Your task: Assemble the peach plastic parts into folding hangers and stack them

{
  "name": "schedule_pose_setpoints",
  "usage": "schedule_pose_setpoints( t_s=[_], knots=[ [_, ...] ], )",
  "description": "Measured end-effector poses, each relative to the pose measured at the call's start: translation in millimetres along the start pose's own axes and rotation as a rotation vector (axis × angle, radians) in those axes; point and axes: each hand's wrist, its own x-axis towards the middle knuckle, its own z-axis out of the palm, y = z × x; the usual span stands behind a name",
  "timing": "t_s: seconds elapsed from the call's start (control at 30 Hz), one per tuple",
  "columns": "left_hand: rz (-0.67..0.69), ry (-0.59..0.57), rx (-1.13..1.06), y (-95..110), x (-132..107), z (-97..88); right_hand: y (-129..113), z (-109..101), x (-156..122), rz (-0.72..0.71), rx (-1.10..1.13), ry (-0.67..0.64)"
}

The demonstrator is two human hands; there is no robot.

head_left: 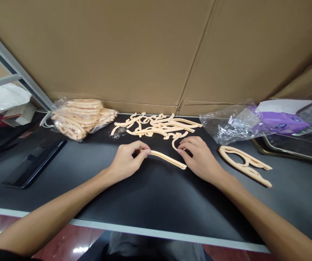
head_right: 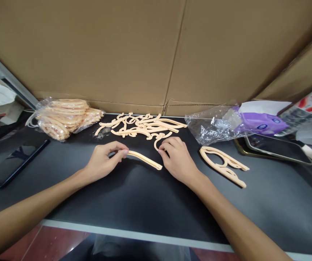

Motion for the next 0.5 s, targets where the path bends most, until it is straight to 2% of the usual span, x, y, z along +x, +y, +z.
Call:
schedule_pose_setpoints(
  t_s=[0.3,0.5],
  knots=[
    [0.000,-0.008,-0.011,-1.2,1.1,-0.3,1.4,-3.9,-0.1,-0.017,0.021,0.005],
    [0.153,-0.002,0.247,-8.6,1.2,-1.8,3.2,-4.0,-0.7,-0.030,0.032,0.000]
  ],
)
